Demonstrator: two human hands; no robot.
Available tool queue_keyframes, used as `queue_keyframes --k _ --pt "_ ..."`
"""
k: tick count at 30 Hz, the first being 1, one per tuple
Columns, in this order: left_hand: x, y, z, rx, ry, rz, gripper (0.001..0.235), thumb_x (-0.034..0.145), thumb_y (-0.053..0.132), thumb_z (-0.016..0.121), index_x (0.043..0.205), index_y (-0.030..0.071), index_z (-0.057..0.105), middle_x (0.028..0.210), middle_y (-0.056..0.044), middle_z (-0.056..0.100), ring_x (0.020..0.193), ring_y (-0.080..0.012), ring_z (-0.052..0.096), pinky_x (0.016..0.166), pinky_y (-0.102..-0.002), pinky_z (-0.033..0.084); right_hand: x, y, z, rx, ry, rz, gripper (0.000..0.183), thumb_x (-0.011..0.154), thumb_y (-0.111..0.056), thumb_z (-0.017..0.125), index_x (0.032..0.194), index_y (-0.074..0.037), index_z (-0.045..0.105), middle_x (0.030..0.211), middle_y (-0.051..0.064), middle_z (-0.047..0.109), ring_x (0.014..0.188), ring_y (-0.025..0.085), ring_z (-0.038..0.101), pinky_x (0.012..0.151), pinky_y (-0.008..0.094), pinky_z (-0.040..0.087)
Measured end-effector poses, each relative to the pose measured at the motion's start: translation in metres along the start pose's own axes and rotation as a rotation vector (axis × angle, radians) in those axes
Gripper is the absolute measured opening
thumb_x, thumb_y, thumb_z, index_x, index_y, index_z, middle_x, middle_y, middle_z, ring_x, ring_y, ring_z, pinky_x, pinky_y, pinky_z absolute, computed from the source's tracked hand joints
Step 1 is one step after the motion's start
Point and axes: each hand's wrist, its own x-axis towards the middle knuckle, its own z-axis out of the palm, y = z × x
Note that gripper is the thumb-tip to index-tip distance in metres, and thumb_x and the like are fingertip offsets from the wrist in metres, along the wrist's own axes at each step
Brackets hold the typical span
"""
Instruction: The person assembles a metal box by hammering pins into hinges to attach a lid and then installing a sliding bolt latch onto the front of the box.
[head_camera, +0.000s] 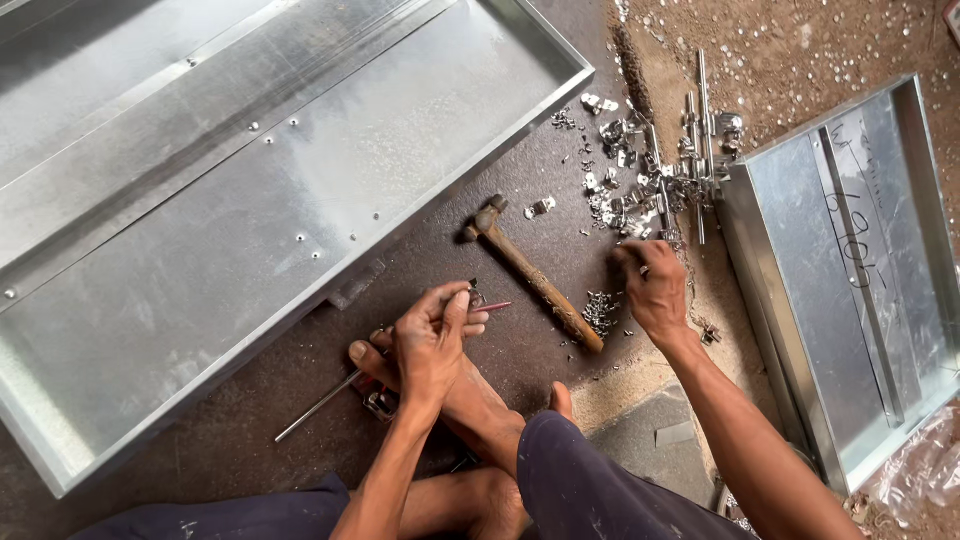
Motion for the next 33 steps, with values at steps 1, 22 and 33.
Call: queue_keyframes --k 1,22,33 --pt "-0.005 0.002 -0.001 0.005 -0.005 0.050 0.025 0.096 0.011 0.065 0.119 0.002 0.071 0.098 -0.015 0.077 0.086 -0.0195 0.079 0.073 -0.027 0.066 0.000 0.005 0.000 0.014 -0.010 0.057 0.022 0.105 -0.022 0.067 0.109 -0.002 0.073 0.099 0.014 0.075 0.075 0.020 0.069 0.059 0.031 0.059" --pt "-0.026 -0.004 0.001 -0.479 0.009 0.003 0.025 0.092 0.010 0.070 0.113 -0.004 0.069 0.100 -0.015 0.077 0.089 -0.0178 0.076 0.082 -0.027 0.064 -0.035 -0.181 -0.021 0.333 -0.105 -0.652 0.020 0.091 -0.011 0.079 0.107 -0.002 0.071 0.100 0.011 0.070 0.079 0.016 0.072 0.064 0.024 0.063" --pt "-0.044 0.002 -0.009 -0.422 0.044 0.068 0.028 0.090 0.009 0.074 0.113 -0.007 0.072 0.102 -0.011 0.076 0.094 -0.0164 0.075 0.088 -0.028 0.063 -0.039 -0.203 -0.032 0.269 -0.270 -0.735 0.032 0.088 -0.009 0.078 0.117 0.000 0.069 0.106 0.013 0.070 0.087 0.021 0.071 0.072 0.030 0.062"
